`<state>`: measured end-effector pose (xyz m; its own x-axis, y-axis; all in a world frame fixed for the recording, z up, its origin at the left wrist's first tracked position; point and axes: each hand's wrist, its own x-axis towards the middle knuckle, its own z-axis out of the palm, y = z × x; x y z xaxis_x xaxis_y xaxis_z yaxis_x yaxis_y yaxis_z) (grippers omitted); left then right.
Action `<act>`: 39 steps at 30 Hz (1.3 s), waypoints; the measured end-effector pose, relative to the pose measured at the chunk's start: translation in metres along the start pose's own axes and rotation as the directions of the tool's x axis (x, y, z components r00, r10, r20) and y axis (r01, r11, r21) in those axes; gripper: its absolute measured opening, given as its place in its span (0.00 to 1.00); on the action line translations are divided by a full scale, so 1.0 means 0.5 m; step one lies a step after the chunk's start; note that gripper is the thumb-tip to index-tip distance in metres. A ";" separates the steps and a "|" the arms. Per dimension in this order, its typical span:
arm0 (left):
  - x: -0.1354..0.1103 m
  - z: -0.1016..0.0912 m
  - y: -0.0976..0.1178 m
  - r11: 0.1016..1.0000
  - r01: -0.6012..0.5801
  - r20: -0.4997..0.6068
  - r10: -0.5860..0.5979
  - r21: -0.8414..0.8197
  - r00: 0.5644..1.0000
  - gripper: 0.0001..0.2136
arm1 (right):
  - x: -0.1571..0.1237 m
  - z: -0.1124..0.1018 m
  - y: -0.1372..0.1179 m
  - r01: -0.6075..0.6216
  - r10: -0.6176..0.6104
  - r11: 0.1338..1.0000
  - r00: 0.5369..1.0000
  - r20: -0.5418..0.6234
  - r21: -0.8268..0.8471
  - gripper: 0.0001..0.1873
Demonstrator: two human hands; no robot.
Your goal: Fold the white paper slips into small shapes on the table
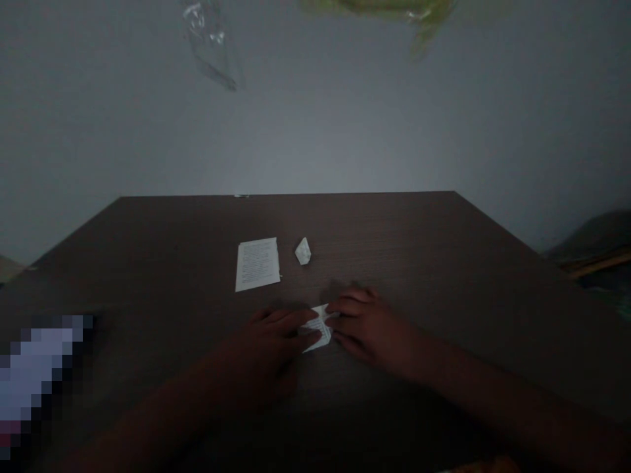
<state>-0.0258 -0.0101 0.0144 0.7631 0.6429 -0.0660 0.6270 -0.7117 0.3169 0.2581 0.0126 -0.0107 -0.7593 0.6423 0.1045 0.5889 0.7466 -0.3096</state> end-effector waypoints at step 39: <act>-0.016 0.016 -0.002 0.992 -0.037 0.010 0.036 0.119 0.999 0.40 | -0.051 0.008 -0.056 0.023 -0.011 0.995 0.994 0.113 -0.101 0.57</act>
<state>-0.0311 -0.0170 0.0071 0.7865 0.6143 -0.0641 0.6128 -0.7634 0.2042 0.2597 -0.0252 -0.0084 -0.7924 0.6100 0.0007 0.5963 0.7749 -0.2098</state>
